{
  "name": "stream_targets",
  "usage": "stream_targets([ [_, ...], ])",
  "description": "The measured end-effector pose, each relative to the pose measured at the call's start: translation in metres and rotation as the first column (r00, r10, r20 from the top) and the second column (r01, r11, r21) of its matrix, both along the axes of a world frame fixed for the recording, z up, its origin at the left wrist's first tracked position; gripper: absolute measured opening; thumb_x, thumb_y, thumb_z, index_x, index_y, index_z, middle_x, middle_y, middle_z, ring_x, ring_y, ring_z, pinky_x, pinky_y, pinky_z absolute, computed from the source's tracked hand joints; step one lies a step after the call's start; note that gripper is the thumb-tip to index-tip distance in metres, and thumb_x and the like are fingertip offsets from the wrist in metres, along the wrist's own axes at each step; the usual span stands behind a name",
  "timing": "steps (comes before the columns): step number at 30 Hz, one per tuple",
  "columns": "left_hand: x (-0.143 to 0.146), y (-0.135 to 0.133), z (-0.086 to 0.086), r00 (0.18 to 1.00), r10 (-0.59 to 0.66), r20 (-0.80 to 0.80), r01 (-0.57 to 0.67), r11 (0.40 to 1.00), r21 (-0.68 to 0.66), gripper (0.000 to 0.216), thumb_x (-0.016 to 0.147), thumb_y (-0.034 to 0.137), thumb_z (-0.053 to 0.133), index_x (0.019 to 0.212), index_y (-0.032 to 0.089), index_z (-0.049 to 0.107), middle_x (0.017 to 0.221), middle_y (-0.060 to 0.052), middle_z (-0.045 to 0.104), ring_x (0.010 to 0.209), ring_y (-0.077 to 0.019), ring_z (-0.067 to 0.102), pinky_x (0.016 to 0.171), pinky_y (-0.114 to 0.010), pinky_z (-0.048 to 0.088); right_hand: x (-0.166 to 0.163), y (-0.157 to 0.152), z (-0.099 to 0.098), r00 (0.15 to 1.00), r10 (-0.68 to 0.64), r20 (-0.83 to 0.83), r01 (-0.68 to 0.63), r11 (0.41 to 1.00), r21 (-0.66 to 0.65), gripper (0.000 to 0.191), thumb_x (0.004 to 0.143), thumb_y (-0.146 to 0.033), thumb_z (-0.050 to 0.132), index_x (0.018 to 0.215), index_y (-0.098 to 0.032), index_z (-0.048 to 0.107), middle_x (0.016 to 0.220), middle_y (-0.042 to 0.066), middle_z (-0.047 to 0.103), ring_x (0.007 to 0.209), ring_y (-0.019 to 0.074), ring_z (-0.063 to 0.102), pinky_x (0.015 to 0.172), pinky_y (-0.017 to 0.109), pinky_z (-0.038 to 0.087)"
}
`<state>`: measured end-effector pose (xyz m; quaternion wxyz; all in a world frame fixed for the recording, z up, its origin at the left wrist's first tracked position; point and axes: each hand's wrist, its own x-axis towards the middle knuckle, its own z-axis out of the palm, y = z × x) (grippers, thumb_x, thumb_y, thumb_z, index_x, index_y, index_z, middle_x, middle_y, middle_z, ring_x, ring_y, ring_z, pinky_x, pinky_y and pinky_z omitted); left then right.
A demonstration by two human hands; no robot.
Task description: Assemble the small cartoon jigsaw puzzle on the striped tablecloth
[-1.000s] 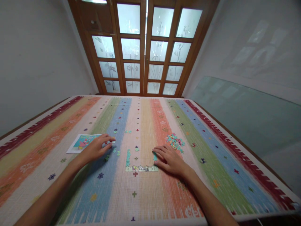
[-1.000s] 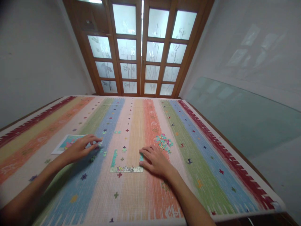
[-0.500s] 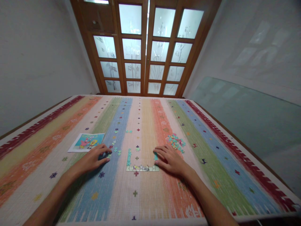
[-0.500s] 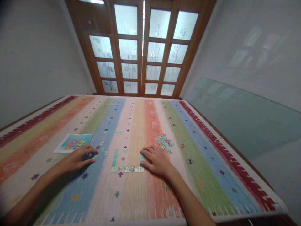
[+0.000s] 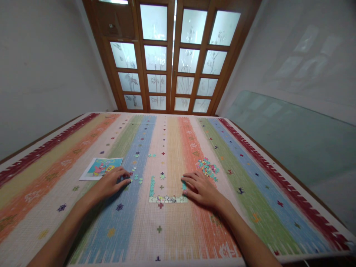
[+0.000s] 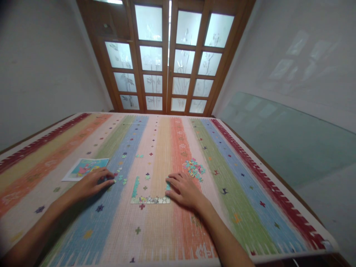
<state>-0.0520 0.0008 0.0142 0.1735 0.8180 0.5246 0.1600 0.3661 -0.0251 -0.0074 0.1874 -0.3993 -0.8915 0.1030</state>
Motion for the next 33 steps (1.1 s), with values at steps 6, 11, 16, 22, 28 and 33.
stream_targets([
  [6, 0.012, 0.018, -0.001, 0.981, 0.194, -0.025, -0.192, 0.979, 0.069, 0.043, 0.085, 0.057, 0.052, 0.093, 0.019, 0.071, 0.087, -0.01, 0.071, 0.08, -0.0278, 0.065, 0.078, -0.039, 0.05, 0.001, 0.0, -0.002, 1.0, 0.005, -0.002, -0.005, 1.0, 0.004, 0.039, 0.1, -0.045, 0.059, 0.128, -0.02, 0.066, 0.13, 0.012, 0.067, 0.12, 0.0281, 0.056, 0.106, 0.049, 0.042],
  [11, 0.02, 0.031, -0.003, 0.98, 0.192, -0.05, -0.189, 0.98, 0.057, 0.034, 0.082, 0.051, 0.056, 0.084, 0.021, 0.07, 0.084, -0.01, 0.07, 0.081, -0.0291, 0.066, 0.08, -0.039, 0.05, 0.0, 0.001, -0.001, 1.0, 0.004, 0.004, -0.004, 1.0, 0.001, 0.039, 0.099, -0.045, 0.059, 0.128, -0.019, 0.066, 0.131, 0.013, 0.066, 0.119, 0.0279, 0.056, 0.106, 0.049, 0.042],
  [16, 0.025, 0.046, -0.001, 0.983, 0.167, -0.07, -0.165, 0.985, 0.041, 0.028, 0.08, 0.043, 0.055, 0.085, 0.021, 0.071, 0.087, -0.009, 0.072, 0.081, -0.0271, 0.067, 0.081, -0.036, 0.051, 0.001, 0.001, -0.001, 1.0, 0.01, 0.001, -0.01, 1.0, -0.006, 0.04, 0.1, -0.045, 0.059, 0.128, -0.019, 0.066, 0.131, 0.013, 0.066, 0.12, 0.0285, 0.056, 0.105, 0.049, 0.043],
  [22, 0.03, 0.07, -0.009, 0.942, 0.32, -0.098, -0.308, 0.944, 0.115, 0.04, 0.084, 0.048, 0.05, 0.096, 0.016, 0.071, 0.093, -0.015, 0.072, 0.092, -0.0324, 0.067, 0.089, -0.041, 0.05, 0.0, 0.001, 0.0, 1.0, 0.01, 0.007, -0.01, 1.0, 0.002, 0.04, 0.1, -0.046, 0.058, 0.129, -0.021, 0.066, 0.13, 0.013, 0.066, 0.119, 0.0282, 0.056, 0.106, 0.05, 0.043],
  [28, 0.038, 0.089, -0.018, 0.907, 0.41, -0.094, -0.394, 0.907, 0.152, 0.033, 0.082, 0.047, 0.055, 0.086, 0.017, 0.068, 0.094, -0.016, 0.07, 0.099, -0.0364, 0.065, 0.092, -0.044, 0.049, 0.0, 0.001, -0.001, 1.0, 0.007, 0.006, -0.007, 1.0, 0.011, 0.04, 0.1, -0.046, 0.058, 0.129, -0.02, 0.066, 0.13, 0.013, 0.066, 0.119, 0.028, 0.056, 0.106, 0.049, 0.042],
  [33, 0.04, 0.096, -0.017, 0.915, 0.401, -0.035, -0.395, 0.911, 0.119, 0.019, 0.079, 0.039, 0.06, 0.081, 0.02, 0.063, 0.092, -0.013, 0.07, 0.097, -0.0318, 0.066, 0.092, -0.042, 0.05, 0.0, 0.0, 0.0, 1.0, 0.002, 0.005, -0.002, 1.0, 0.011, 0.039, 0.1, -0.046, 0.057, 0.128, -0.021, 0.066, 0.131, 0.013, 0.066, 0.12, 0.0279, 0.056, 0.107, 0.05, 0.041],
])
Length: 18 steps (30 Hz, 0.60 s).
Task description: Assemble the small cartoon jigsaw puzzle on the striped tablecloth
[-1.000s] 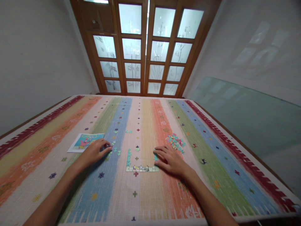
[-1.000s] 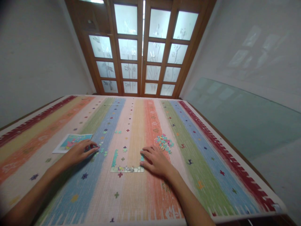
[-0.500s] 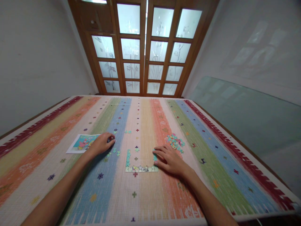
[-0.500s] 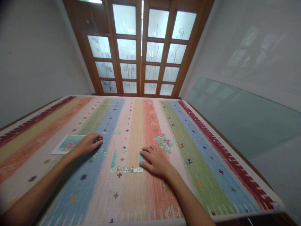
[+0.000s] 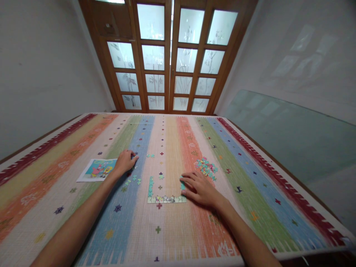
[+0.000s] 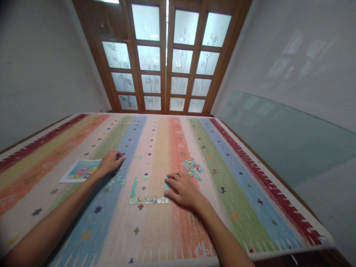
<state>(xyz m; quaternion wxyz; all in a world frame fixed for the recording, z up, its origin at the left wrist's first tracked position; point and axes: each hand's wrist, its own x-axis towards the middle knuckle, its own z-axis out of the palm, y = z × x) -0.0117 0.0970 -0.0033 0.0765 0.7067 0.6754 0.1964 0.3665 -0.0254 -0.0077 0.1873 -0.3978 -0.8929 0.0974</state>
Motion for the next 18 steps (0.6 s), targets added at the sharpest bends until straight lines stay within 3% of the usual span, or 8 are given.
stream_targets([
  [6, 0.006, -0.008, 0.007, 0.988, -0.08, 0.132, 0.082, 0.997, -0.013, 0.015, 0.079, 0.031, 0.058, 0.089, 0.02, 0.061, 0.082, -0.006, 0.069, 0.081, -0.0251, 0.065, 0.08, -0.038, 0.052, -0.001, -0.001, 0.003, 1.0, 0.0, 0.008, 0.0, 1.0, -0.018, 0.04, 0.1, -0.046, 0.057, 0.131, -0.021, 0.064, 0.132, 0.012, 0.065, 0.12, 0.028, 0.055, 0.107, 0.05, 0.041],
  [12, 0.024, -0.03, 0.015, 0.94, -0.23, 0.251, 0.245, 0.969, -0.029, 0.019, 0.079, 0.032, 0.056, 0.093, 0.02, 0.063, 0.085, -0.005, 0.069, 0.081, -0.0223, 0.066, 0.079, -0.036, 0.053, -0.001, -0.001, 0.005, 1.0, 0.005, 0.009, -0.005, 1.0, -0.012, 0.039, 0.1, -0.044, 0.058, 0.129, -0.02, 0.065, 0.131, 0.013, 0.066, 0.119, 0.0284, 0.056, 0.106, 0.049, 0.042],
  [18, 0.039, -0.06, 0.018, 0.826, -0.342, 0.447, 0.414, 0.907, -0.071, 0.028, 0.08, 0.036, 0.06, 0.101, 0.019, 0.056, 0.08, -0.002, 0.069, 0.069, -0.0181, 0.064, 0.069, -0.031, 0.052, -0.001, -0.001, 0.003, 1.0, 0.005, -0.002, -0.005, 1.0, -0.009, 0.038, 0.1, -0.044, 0.058, 0.128, -0.02, 0.066, 0.13, 0.013, 0.066, 0.119, 0.0284, 0.055, 0.106, 0.049, 0.042],
])
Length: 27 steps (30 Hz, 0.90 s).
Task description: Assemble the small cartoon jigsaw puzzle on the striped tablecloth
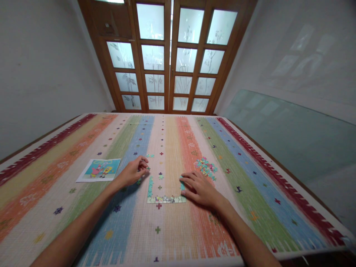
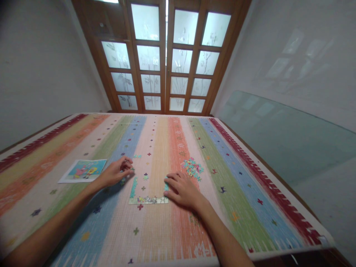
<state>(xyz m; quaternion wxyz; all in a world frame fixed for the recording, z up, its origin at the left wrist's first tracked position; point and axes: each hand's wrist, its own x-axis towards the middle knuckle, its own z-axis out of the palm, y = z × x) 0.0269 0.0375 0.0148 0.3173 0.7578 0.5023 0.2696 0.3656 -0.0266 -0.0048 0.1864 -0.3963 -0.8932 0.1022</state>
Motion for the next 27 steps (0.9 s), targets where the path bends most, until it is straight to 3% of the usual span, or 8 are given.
stream_targets([
  [5, 0.008, -0.015, 0.005, 0.987, -0.132, -0.094, 0.132, 0.991, 0.001, 0.014, 0.087, 0.031, 0.052, 0.085, 0.021, 0.062, 0.083, -0.003, 0.072, 0.076, -0.02, 0.064, 0.073, -0.032, 0.05, 0.0, 0.0, 0.0, 1.0, 0.001, 0.012, -0.001, 1.0, 0.006, 0.038, 0.099, -0.044, 0.058, 0.129, -0.021, 0.066, 0.131, 0.012, 0.065, 0.119, 0.0285, 0.055, 0.106, 0.05, 0.042],
  [12, 0.015, -0.017, -0.003, 0.965, -0.216, -0.146, 0.229, 0.97, 0.078, 0.02, 0.09, 0.024, 0.053, 0.089, 0.021, 0.073, 0.093, -0.008, 0.073, 0.085, -0.0223, 0.066, 0.078, -0.035, 0.051, 0.001, 0.001, 0.0, 1.0, -0.002, 0.026, 0.001, 1.0, 0.008, 0.038, 0.099, -0.045, 0.058, 0.129, -0.022, 0.066, 0.131, 0.012, 0.066, 0.12, 0.0285, 0.055, 0.106, 0.05, 0.042],
  [20, 0.022, -0.016, -0.012, 0.971, -0.195, -0.14, 0.217, 0.963, 0.162, 0.021, 0.097, 0.025, 0.05, 0.099, 0.02, 0.07, 0.099, -0.009, 0.074, 0.091, -0.0229, 0.067, 0.085, -0.038, 0.052, 0.001, 0.0, 0.001, 1.0, 0.002, 0.03, -0.002, 1.0, 0.004, 0.038, 0.1, -0.045, 0.057, 0.128, -0.021, 0.066, 0.131, 0.012, 0.065, 0.12, 0.0288, 0.055, 0.107, 0.05, 0.041],
  [27, 0.007, -0.03, -0.013, 0.975, -0.136, -0.178, 0.174, 0.96, 0.219, 0.022, 0.098, 0.028, 0.049, 0.098, 0.02, 0.07, 0.099, -0.009, 0.07, 0.092, -0.0229, 0.064, 0.086, -0.039, 0.052, 0.0, 0.0, 0.001, 1.0, 0.0, 0.025, 0.0, 1.0, 0.0, 0.037, 0.1, -0.045, 0.058, 0.128, -0.023, 0.066, 0.132, 0.012, 0.065, 0.121, 0.028, 0.055, 0.106, 0.049, 0.043],
])
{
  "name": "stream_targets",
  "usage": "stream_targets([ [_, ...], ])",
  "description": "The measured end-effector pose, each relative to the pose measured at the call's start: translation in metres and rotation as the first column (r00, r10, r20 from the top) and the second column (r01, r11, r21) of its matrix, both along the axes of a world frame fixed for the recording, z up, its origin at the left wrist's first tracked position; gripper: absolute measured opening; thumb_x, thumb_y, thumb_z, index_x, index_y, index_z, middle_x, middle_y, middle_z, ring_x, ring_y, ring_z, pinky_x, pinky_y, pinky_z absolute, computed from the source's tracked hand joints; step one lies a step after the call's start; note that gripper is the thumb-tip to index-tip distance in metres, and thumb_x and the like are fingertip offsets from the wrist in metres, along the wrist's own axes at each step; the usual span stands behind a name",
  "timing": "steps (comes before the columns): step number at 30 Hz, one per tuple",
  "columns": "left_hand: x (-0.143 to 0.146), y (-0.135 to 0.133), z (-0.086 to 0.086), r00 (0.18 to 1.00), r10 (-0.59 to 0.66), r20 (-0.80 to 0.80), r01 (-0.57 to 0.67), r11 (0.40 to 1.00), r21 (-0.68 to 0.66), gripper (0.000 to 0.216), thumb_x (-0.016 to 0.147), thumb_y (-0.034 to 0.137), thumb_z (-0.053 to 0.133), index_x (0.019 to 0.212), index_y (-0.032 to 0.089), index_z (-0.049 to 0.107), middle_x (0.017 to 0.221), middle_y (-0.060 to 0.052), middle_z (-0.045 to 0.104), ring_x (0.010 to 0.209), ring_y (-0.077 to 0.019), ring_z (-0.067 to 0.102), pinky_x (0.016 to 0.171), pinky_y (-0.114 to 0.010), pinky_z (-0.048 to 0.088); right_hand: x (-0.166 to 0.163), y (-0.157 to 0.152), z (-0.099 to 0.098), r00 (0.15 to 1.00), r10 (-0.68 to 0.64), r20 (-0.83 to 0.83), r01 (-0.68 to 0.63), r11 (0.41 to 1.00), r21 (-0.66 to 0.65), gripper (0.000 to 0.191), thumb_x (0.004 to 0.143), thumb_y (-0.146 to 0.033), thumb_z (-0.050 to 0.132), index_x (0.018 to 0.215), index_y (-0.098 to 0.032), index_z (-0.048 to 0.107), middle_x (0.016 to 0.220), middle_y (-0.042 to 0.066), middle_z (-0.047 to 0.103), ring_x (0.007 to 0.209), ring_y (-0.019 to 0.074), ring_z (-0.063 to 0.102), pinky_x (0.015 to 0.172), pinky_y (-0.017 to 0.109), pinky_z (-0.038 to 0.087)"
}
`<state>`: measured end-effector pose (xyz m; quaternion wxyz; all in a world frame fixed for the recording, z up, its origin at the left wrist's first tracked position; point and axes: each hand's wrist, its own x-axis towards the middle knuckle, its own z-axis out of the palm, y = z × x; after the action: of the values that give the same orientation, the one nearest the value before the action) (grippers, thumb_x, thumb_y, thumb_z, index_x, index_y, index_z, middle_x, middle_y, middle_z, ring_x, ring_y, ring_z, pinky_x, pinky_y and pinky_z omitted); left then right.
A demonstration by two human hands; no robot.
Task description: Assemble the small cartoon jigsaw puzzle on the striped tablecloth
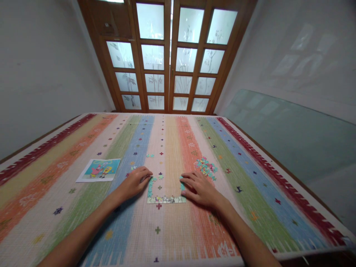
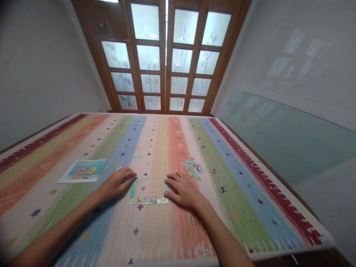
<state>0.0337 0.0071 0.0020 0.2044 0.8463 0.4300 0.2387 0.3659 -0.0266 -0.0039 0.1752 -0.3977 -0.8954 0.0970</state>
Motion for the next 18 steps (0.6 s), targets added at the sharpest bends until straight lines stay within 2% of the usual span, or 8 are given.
stream_targets([
  [9, -0.003, -0.024, -0.015, 0.999, 0.034, -0.03, -0.03, 0.991, 0.127, 0.028, 0.099, 0.03, 0.05, 0.116, 0.022, 0.071, 0.107, -0.01, 0.065, 0.099, -0.025, 0.061, 0.091, -0.041, 0.052, 0.001, 0.001, -0.002, 1.0, 0.009, -0.007, -0.009, 1.0, 0.003, 0.038, 0.1, -0.045, 0.056, 0.127, -0.02, 0.066, 0.131, 0.013, 0.065, 0.12, 0.029, 0.055, 0.106, 0.05, 0.043],
  [18, 0.002, -0.029, -0.021, 0.991, 0.031, -0.129, -0.004, 0.979, 0.202, 0.028, 0.1, 0.024, 0.045, 0.113, 0.019, 0.07, 0.106, -0.011, 0.062, 0.1, -0.0256, 0.058, 0.093, -0.042, 0.05, 0.002, 0.002, -0.003, 1.0, 0.006, 0.0, -0.006, 1.0, -0.002, 0.039, 0.1, -0.046, 0.056, 0.128, -0.02, 0.066, 0.133, 0.012, 0.065, 0.121, 0.029, 0.055, 0.107, 0.051, 0.042],
])
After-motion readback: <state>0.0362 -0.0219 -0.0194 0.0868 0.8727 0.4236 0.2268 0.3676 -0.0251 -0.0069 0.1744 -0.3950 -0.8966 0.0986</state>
